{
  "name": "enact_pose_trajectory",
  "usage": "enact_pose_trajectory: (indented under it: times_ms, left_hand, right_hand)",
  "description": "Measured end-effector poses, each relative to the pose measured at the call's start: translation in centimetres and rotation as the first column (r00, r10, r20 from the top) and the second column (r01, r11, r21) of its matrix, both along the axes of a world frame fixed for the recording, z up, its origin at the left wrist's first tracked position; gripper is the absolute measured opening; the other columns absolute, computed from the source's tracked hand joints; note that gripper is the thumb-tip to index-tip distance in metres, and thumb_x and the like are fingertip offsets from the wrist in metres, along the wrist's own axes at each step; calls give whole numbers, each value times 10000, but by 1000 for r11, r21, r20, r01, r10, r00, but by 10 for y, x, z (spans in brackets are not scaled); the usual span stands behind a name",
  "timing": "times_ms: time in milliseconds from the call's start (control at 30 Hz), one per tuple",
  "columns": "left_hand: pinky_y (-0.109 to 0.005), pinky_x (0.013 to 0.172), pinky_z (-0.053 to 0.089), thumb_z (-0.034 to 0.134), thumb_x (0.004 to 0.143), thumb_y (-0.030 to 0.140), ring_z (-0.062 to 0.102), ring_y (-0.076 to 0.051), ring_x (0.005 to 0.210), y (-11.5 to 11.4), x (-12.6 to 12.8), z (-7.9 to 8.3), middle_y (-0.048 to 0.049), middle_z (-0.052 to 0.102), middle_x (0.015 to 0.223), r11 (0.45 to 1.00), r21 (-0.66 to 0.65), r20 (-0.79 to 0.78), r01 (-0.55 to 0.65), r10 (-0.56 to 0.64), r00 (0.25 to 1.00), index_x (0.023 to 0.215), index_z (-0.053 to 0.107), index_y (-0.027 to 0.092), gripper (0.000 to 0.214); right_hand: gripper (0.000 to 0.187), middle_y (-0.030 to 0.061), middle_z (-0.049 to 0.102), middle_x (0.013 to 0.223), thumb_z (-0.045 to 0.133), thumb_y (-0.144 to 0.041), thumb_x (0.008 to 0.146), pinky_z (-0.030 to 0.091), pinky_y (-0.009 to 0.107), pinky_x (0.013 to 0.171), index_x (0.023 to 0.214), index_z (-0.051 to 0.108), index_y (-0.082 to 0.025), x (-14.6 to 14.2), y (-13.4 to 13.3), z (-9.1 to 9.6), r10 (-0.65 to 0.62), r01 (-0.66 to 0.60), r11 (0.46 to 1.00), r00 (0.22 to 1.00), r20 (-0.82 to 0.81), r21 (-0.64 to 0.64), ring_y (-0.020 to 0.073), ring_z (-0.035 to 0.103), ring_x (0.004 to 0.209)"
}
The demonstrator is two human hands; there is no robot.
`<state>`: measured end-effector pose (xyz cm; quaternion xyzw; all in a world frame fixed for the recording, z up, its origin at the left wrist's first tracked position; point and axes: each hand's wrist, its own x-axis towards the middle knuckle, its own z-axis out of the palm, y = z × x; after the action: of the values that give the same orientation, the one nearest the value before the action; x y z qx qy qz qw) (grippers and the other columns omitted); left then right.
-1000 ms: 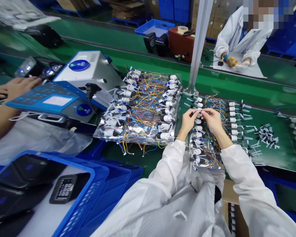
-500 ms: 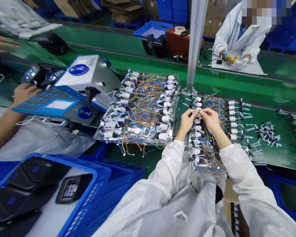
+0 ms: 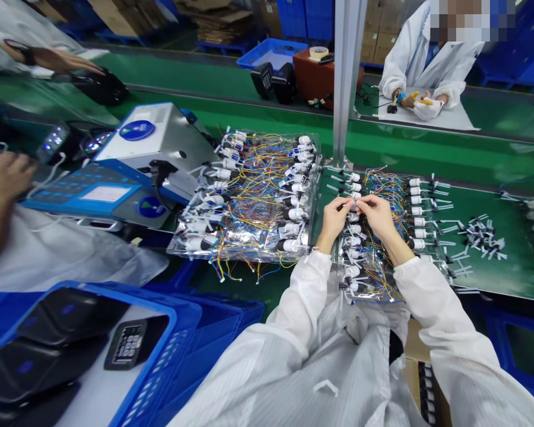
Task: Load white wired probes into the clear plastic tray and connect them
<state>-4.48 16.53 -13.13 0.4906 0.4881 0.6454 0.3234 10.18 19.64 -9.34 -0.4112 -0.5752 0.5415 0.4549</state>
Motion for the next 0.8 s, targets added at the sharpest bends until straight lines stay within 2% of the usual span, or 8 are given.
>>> enact_pose_trajectory:
  times_ms: [233,467,667,800]
  left_hand:
    - [-342,910,537,745,902,357,710,-202,919,-3,0,3,-92,786,955,1000,-6,-28,-1,1,1000,917,825,179,196]
    - [-351,940,545,786,873,342,714,-207,980,-3,4,4,-103,779,1015,997,70,59,-25,21,998,963,824,182,188]
    - [-353,935,563,815,840,333,742,-211,974,-3,4,4,-94,808,1022,1000,0,113,-23,23,993,985,827,185,208]
    - [-349,937,563,814,836,301,749,-209,966,-5,5,5,-87,816,1004,999,-11,108,-48,49,993,963,833,191,169]
  right_hand:
    - [285,42,746,833,762,-508,827,599,367,762,903,755,-233,2,-1,0,-6,-7,995,991,137,96,200,686,730]
    - [234,20,735,791,816,-426,793,585,334,709,904,759,-229,3,-3,2,12,-12,1000,999,-43,2,183,675,714]
    - [238,6,728,761,862,-401,771,571,304,664,852,728,-222,4,-2,1,33,-33,999,991,-131,-4,157,665,663]
    - [211,5,730,761,865,-366,779,574,297,669,855,733,-220,6,0,-3,41,-40,999,993,-115,7,152,668,667]
